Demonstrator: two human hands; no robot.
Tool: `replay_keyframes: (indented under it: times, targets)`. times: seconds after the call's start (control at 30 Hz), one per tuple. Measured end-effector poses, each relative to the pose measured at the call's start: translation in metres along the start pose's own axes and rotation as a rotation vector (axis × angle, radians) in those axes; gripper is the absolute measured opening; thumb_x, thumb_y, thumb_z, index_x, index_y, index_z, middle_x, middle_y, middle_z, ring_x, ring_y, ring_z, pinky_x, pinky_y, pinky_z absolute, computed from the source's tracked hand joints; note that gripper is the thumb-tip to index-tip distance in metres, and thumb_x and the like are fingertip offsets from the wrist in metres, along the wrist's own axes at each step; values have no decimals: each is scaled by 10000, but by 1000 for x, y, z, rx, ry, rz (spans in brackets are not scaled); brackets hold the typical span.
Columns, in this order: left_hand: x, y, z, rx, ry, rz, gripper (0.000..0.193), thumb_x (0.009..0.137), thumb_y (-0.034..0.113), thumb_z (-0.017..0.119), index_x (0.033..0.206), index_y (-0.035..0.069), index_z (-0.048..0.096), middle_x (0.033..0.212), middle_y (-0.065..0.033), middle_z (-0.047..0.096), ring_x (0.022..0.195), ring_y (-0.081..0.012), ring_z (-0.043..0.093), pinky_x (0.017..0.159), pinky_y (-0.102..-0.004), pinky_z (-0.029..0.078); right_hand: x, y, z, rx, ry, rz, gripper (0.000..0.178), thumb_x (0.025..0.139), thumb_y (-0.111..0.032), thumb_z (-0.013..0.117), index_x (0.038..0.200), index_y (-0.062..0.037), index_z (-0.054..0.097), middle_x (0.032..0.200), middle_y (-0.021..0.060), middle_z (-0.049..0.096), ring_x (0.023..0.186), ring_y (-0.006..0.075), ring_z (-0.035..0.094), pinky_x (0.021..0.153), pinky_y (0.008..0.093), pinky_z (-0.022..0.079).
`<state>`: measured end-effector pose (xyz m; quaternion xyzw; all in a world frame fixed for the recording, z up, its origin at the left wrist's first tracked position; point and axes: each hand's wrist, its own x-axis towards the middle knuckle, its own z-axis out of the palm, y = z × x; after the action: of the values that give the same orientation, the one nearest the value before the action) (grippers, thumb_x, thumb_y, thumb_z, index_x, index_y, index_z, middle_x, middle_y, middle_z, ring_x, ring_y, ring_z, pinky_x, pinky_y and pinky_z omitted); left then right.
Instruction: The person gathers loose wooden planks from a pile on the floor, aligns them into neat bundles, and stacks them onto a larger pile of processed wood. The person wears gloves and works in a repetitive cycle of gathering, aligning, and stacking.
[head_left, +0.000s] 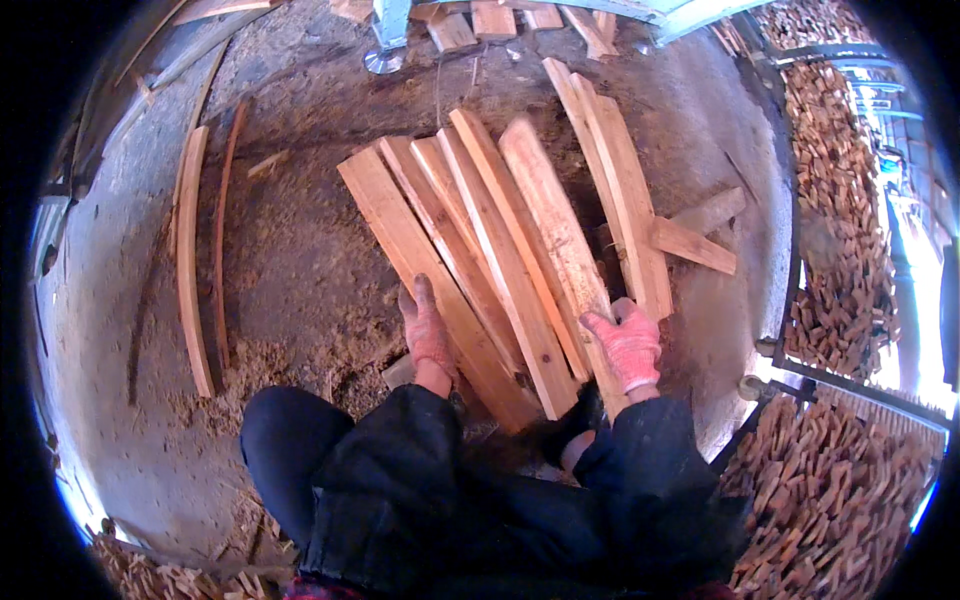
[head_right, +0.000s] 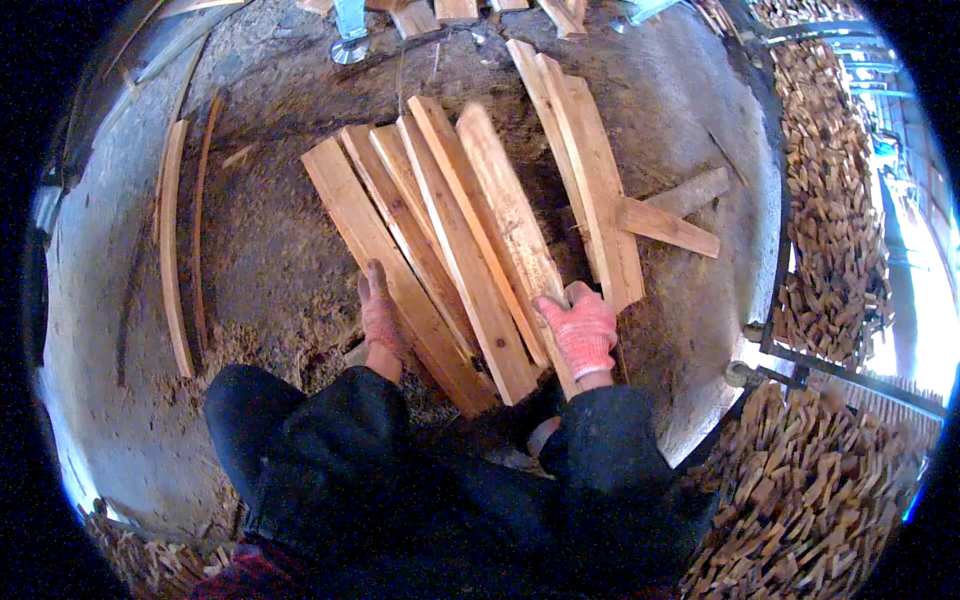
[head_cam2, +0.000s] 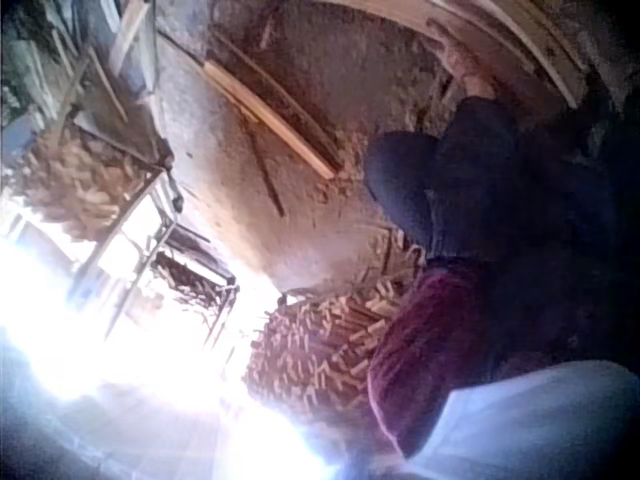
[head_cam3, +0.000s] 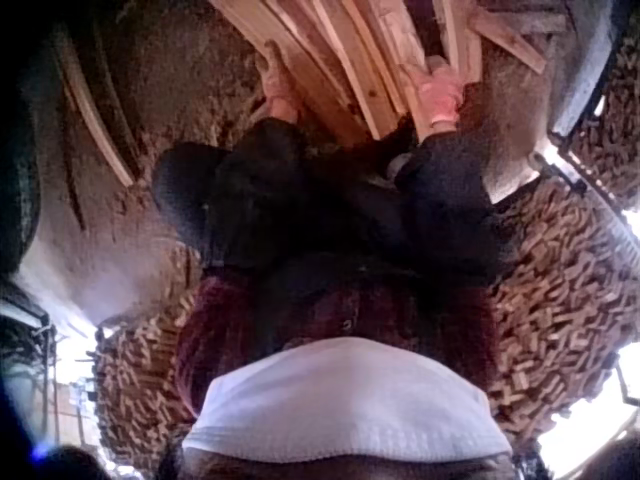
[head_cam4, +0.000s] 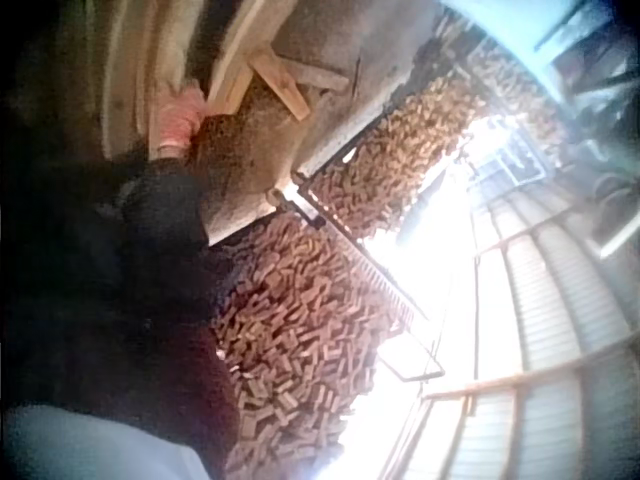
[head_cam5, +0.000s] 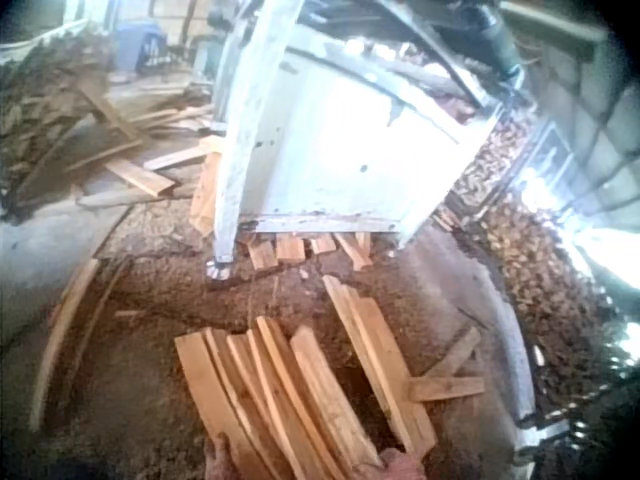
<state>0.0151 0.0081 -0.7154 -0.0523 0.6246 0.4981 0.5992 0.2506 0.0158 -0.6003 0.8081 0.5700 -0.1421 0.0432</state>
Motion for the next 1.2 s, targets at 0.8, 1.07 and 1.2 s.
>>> replay_keyframes:
  times: [0.8, 1.07, 1.2]
  targets:
    - [28, -25, -27, 72, 36, 87, 723, 974, 515, 554, 1490, 51, 350, 1376, -126, 528, 1185, -270, 542, 1030, -376, 418, 141, 45, 31, -168, -22, 13, 1086, 757, -376, 824, 1564, -96, 153, 1445, 287, 426, 1271, 444, 507, 1004, 466, 486]
    - [17, -21, -10, -81, -9, 33, 711, 963, 522, 567, 1478, 75, 365, 1324, -129, 560, 1138, -278, 580, 961, -421, 483, 98, 51, -2, 517, -14, 73, 659, 723, -253, 849, 1242, 63, 594, 1184, 229, 670, 1106, 321, 642, 965, 384, 485]
    - [16, -18, -14, -69, -11, 14, 701, 965, 551, 548, 1459, 79, 390, 1315, -119, 566, 1112, -268, 596, 946, -415, 493, 27, 20, -43, 768, -266, 72, 645, 760, -222, 796, 1289, 68, 568, 1141, 145, 682, 1053, 233, 636, 967, 333, 474]
